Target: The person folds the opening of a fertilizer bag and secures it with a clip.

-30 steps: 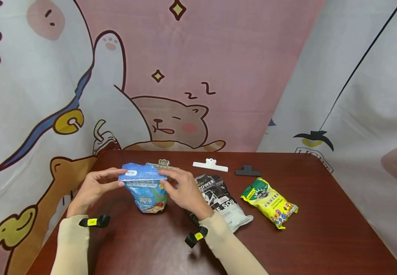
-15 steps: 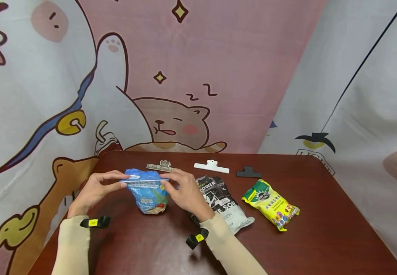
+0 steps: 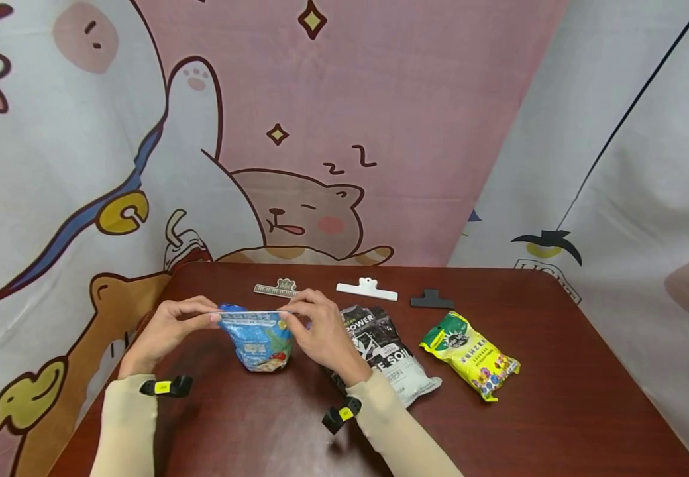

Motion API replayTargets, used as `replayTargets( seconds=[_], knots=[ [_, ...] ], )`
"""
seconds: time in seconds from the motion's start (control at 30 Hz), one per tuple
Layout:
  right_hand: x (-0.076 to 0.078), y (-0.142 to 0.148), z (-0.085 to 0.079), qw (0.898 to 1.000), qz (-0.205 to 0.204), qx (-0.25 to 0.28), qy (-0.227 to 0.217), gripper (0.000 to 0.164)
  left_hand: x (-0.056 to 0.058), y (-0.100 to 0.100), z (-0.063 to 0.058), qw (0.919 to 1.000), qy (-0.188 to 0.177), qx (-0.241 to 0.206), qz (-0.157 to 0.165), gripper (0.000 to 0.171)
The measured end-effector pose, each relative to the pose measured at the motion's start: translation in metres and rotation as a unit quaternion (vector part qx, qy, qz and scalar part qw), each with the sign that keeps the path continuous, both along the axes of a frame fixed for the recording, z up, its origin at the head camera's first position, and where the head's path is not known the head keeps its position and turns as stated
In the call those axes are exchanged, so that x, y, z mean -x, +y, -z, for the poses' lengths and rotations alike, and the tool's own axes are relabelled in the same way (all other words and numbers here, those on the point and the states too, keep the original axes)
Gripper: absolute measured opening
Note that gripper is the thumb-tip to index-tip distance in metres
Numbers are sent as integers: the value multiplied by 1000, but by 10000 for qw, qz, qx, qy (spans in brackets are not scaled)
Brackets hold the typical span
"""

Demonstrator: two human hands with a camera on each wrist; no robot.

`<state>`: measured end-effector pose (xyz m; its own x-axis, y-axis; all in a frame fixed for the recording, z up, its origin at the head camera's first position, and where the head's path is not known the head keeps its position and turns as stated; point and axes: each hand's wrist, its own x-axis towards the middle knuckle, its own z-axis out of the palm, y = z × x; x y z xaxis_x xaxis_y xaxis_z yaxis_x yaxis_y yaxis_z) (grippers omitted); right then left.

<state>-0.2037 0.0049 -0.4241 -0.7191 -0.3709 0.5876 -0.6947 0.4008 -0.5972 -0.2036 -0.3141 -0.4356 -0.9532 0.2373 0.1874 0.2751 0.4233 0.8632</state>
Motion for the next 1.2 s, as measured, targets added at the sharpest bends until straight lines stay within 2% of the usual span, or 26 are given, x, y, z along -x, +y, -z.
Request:
replayTargets(
  seconds=[0.23, 0.37, 0.53, 0.7, 0.83, 1.0, 1.2],
  knots=[
    [0, -1, -1, 10000, -17, 30, 57, 16, 0, 4, -4, 9994, 336, -50, 0, 14],
    [0, -2, -3, 9999, 57, 38, 109, 16, 2, 9, -8, 9992, 409, 32, 14, 16],
    [-2, -4, -7, 9997, 176, -106, 148, 14, 3, 18, -14, 9990, 398, 191, -118, 18],
    [-2, -11, -15, 9980, 145, -603, 111, 15, -1, 30, -20, 9986, 344, 351, -214, 15],
    [-3, -18, -23, 9941, 134, -1048, 254, 14, -4, 42, -27, 9977, 514, 441, -39, 9],
    [-2, -27, -32, 9861, 145, -1581, 489, 13, -6, 55, -32, 9955, 749, 551, 165, 9],
    [1, -38, -41, 9745, 118, -2144, 658, 14, -9, 60, -34, 9948, 825, 587, 126, 9]
  ],
)
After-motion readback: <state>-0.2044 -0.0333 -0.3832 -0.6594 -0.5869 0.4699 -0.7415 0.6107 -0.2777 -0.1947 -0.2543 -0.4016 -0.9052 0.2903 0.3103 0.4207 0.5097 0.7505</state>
